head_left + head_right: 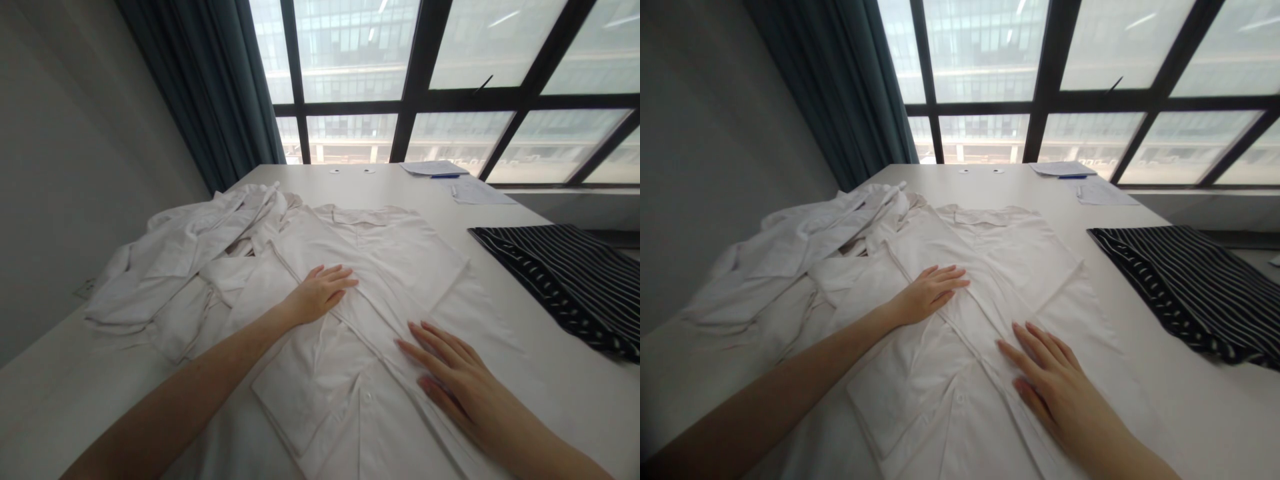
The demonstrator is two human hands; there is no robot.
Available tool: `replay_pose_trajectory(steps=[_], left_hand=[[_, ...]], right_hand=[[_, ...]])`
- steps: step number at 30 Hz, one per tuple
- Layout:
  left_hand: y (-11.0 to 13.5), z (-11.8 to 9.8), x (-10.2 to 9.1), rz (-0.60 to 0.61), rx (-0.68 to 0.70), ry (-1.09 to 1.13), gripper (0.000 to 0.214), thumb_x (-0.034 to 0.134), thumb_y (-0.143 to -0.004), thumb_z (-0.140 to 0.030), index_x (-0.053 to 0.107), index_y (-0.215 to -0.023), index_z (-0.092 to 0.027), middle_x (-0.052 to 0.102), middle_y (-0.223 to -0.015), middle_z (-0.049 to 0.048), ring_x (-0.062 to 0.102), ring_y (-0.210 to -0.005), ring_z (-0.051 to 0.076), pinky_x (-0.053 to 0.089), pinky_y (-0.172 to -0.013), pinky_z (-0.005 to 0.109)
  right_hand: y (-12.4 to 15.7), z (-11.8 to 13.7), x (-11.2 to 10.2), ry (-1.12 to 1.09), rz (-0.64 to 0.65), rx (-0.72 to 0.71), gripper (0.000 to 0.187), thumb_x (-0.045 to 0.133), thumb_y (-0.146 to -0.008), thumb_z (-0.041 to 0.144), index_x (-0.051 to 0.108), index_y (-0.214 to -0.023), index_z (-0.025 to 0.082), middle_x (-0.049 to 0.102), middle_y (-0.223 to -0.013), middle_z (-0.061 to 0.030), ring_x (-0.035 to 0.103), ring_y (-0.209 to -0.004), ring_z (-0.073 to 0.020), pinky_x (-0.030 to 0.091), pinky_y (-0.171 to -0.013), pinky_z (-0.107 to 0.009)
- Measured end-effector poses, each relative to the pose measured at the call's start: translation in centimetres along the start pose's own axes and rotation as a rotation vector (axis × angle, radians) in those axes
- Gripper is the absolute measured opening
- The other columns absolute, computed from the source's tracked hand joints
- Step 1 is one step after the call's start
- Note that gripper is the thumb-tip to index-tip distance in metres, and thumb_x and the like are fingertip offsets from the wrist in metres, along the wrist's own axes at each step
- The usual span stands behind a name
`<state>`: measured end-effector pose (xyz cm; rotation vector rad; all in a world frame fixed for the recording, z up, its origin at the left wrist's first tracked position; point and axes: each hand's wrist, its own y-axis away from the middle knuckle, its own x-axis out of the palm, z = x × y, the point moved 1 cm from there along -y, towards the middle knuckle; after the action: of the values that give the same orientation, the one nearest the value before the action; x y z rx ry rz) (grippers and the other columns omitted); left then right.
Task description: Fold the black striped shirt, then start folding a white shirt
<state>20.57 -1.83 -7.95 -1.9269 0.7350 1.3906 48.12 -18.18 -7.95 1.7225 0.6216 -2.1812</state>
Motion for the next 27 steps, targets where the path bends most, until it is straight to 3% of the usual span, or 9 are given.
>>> replay_pose_trajectory(steps=[11, 27], left_hand=[[0.2, -1.9, -1.1, -0.059, 0.340, -0.013, 0.028, 0.043, -0.096, -0.019, 0.060, -0.119, -0.021, 0.059, -0.136, 0.0082, 0.049, -0.132, 0.020, 0.019, -0.119, 0.046], [0.4, -1.6, -0.9, 0.002, 0.339, 0.039, 0.035, 0.044, -0.098, -0.027, 0.057, -0.130, -0.019, 0.059, -0.137, 0.0074, 0.045, -0.135, 0.020, 0.014, -0.120, 0.043]], right_hand=[[-0.1, 0.3, -0.4, 0.054, -0.118, -0.120, 0.041, 0.051, -0.096, 0.030, 0.054, -0.137, 0.032, 0.060, -0.137, -0.0046, 0.054, -0.127, -0.0229, 0.040, -0.109, -0.045], [0.0, 0.8, -0.8, 0.038, -0.125, -0.092, 0.041, 0.050, -0.095, 0.029, 0.055, -0.135, 0.024, 0.062, -0.133, -0.0065, 0.058, -0.122, -0.0218, 0.041, -0.109, -0.042]])
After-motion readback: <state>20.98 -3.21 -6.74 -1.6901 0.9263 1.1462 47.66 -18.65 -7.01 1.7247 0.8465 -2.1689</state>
